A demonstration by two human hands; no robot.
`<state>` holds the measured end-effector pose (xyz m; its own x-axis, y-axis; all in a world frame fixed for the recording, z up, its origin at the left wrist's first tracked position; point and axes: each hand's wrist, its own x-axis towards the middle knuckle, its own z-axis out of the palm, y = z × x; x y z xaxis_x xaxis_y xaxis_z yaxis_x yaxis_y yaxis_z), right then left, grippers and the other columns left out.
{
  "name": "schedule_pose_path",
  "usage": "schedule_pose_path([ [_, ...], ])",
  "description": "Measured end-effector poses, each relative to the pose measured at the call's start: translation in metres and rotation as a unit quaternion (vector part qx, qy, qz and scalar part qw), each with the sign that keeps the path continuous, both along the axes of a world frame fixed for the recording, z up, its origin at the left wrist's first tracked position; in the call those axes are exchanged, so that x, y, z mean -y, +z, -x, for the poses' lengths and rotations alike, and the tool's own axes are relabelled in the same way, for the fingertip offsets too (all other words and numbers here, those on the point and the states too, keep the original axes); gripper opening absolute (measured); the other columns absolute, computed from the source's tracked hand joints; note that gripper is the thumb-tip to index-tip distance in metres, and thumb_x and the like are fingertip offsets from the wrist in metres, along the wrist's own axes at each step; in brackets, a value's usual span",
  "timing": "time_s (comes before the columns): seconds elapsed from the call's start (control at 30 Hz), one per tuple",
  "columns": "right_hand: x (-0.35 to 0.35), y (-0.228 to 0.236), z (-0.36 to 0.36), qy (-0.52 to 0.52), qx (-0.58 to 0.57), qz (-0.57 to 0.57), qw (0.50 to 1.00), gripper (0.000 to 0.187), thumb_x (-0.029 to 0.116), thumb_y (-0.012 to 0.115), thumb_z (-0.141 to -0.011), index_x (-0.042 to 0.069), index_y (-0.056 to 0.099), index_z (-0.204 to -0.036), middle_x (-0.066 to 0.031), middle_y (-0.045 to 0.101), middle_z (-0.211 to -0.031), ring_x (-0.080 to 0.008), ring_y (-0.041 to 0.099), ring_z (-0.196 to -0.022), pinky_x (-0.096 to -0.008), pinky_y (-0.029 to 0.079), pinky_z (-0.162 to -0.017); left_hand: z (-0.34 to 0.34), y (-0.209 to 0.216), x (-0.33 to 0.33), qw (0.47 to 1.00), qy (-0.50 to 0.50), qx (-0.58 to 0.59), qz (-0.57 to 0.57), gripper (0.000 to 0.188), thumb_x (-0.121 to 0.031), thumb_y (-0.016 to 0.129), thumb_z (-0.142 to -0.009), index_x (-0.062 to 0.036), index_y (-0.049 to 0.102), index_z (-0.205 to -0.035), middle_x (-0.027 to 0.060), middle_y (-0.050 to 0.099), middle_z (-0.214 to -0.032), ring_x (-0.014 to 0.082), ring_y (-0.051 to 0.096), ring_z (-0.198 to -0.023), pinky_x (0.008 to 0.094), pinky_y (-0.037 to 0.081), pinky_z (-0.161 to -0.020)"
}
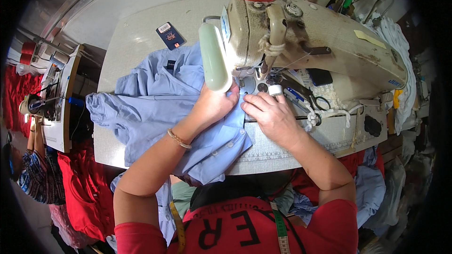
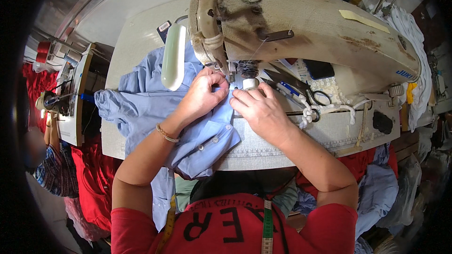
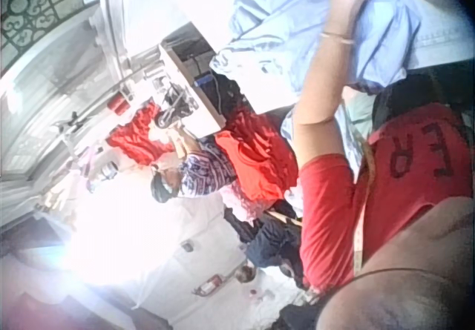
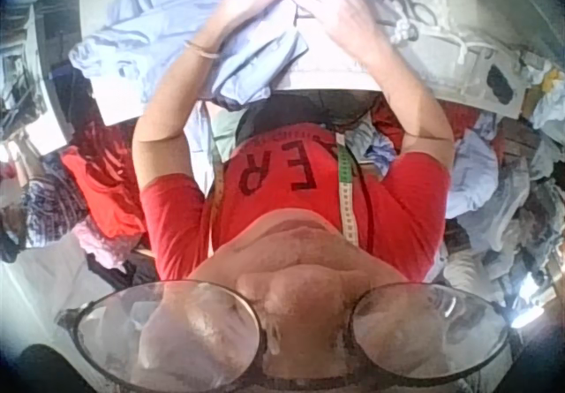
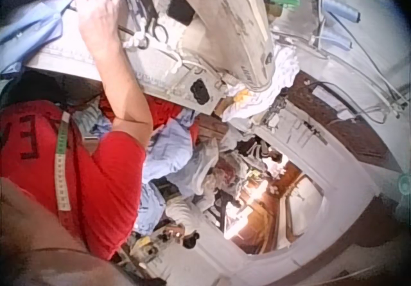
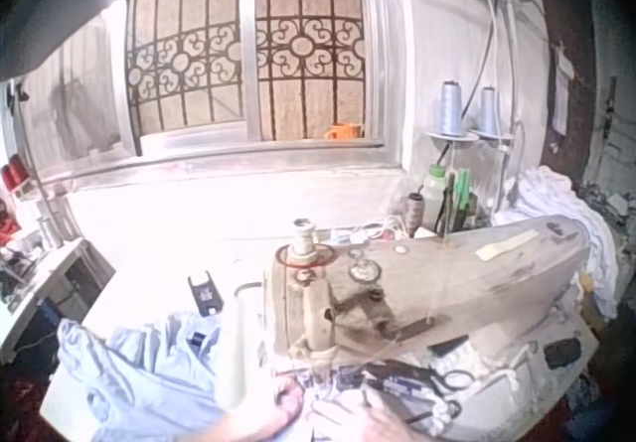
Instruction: The person picks up a light-blue button-down shirt and positions the edge of the sleeve cuff under the needle of an industrial sewing machine, sewing along the seam while guiding the fabric by hand.
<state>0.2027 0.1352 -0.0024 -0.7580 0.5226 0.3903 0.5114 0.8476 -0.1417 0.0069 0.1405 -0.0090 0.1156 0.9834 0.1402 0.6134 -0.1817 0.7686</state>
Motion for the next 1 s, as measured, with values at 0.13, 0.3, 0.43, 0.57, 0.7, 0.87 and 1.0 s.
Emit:
schedule_pose_path([
  [0.13,-0.001,-0.001,0.0,-0.007,-0.004,0.019,1.0,0.024,0.009,0.051,-0.079,0.01,0.06,-0.101,-0.0054,0.058,-0.109,-0.0197,0.054,-0.097,-0.0441,0.033,-0.095,-0.001,0.006,-0.004,0.999,-0.026,-0.043,0.003,0.009,-0.01,0.063,-0.069,-0.0032,0.061,-0.074,0.0137,0.057,-0.085,0.029,0.052,-0.09,0.0362,0.041,-0.081],
  [0.3,-0.004,0.0,0.0,-0.021,0.0,-0.002,1.0,0.027,0.007,0.049,-0.079,0.012,0.062,-0.103,-0.0059,0.059,-0.109,-0.0219,0.054,-0.097,-0.0463,0.032,-0.095,-0.003,0.001,-0.005,1.0,0.007,-0.01,-0.015,0.009,-0.011,0.063,-0.069,-0.0025,0.063,-0.074,0.0151,0.06,-0.082,0.03,0.053,-0.087,0.0374,0.041,-0.08],
  [0.43,-0.007,0.001,-0.001,-0.051,0.014,-0.005,0.999,0.029,0.008,0.049,-0.08,0.014,0.064,-0.104,-0.0071,0.06,-0.104,-0.0243,0.053,-0.097,-0.048,0.031,-0.096,-0.007,0.002,-0.01,0.998,0.062,0.023,0.001,0.013,-0.012,0.063,-0.072,0.0003,0.064,-0.076,0.0185,0.061,-0.084,0.0324,0.055,-0.086,0.0391,0.042,-0.079],
  [0.57,-0.008,0.0,0.0,-0.068,0.033,-0.008,0.997,0.032,0.008,0.048,-0.081,0.015,0.064,-0.107,-0.0106,0.062,-0.093,-0.0266,0.053,-0.096,-0.0493,0.029,-0.097,-0.005,-0.008,-0.017,0.997,0.064,0.005,-0.033,0.016,-0.013,0.062,-0.074,0.0025,0.063,-0.077,0.0215,0.061,-0.082,0.0341,0.058,-0.082,0.0402,0.044,-0.074],
  [0.7,-0.01,-0.002,0.0,-0.067,0.033,-0.003,0.997,0.034,0.008,0.046,-0.082,0.015,0.064,-0.11,-0.0134,0.062,-0.086,-0.028,0.053,-0.095,-0.0499,0.029,-0.098,-0.003,-0.013,-0.02,0.996,0.063,-0.002,-0.063,0.016,-0.012,0.062,-0.074,0.0029,0.062,-0.077,0.0222,0.061,-0.081,0.0341,0.059,-0.077,0.0398,0.046,-0.071],
  [0.87,-0.01,-0.002,0.002,-0.069,0.012,0.005,0.998,0.035,0.008,0.045,-0.082,0.015,0.064,-0.111,-0.0139,0.062,-0.086,-0.0278,0.053,-0.095,-0.0496,0.028,-0.098,-0.003,-0.012,-0.021,0.996,0.076,0.003,-0.056,0.014,-0.011,0.06,-0.073,0.0031,0.062,-0.076,0.0209,0.061,-0.079,0.0331,0.06,-0.077,0.0393,0.046,-0.07],
  [1.0,-0.01,-0.001,0.001,-0.073,0.029,0.012,0.997,0.036,0.008,0.045,-0.082,0.016,0.063,-0.113,-0.0136,0.062,-0.087,-0.0275,0.053,-0.095,-0.0491,0.028,-0.098,-0.004,-0.014,-0.022,0.996,0.08,0.004,-0.046,0.013,-0.01,0.06,-0.073,0.003,0.061,-0.075,0.0201,0.061,-0.078,0.0327,0.06,-0.077,0.0395,0.046,-0.07],
])
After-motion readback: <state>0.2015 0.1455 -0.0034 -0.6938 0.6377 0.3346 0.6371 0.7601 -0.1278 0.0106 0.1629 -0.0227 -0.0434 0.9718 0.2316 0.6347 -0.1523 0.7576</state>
